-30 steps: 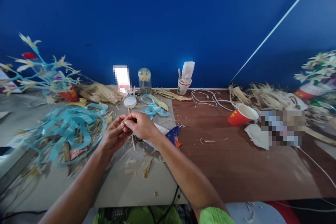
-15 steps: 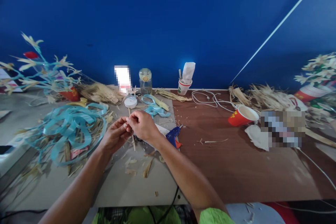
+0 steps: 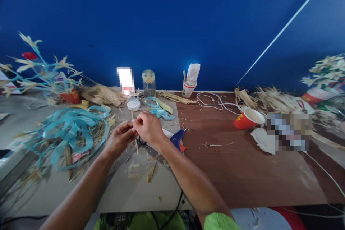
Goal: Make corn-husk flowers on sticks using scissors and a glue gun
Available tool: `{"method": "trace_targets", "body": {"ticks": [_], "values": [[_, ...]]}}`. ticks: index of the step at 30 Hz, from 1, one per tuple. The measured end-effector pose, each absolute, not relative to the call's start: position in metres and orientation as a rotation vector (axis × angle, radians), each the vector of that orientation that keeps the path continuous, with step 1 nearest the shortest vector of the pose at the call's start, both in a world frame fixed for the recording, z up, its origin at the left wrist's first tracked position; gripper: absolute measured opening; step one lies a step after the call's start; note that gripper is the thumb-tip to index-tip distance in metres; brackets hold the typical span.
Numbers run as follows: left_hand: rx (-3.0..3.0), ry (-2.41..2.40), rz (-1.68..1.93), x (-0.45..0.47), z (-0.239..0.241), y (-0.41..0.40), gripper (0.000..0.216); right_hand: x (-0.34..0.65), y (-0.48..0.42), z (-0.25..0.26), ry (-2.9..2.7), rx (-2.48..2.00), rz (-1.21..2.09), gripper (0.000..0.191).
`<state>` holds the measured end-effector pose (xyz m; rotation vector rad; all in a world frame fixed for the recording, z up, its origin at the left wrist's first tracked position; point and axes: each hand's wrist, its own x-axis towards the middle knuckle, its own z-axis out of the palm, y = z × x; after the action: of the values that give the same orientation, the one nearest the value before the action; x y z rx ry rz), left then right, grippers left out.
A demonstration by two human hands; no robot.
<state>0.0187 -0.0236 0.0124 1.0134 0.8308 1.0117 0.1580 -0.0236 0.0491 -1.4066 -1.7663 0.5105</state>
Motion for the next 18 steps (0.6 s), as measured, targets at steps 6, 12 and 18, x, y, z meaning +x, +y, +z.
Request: {"method": "trace_targets", "body": {"ticks": [6,12,18], "values": [[1.059,0.858,1.023,0.019,0.010,-0.023,0.024,0.161,-0.023,0.054,-1.714,-1.467,0.553,0.038],[0.928,0.832,1.017,0.019,0.020,-0.025,0.024,0.172,-0.019,0.059,-1.612,-1.233,0.885,0.024],[0.856,0.775,0.989,0.018,0.023,-0.026,0.022,0.170,-0.019,0.059,-1.724,-1.165,1.000,0.012]]}}
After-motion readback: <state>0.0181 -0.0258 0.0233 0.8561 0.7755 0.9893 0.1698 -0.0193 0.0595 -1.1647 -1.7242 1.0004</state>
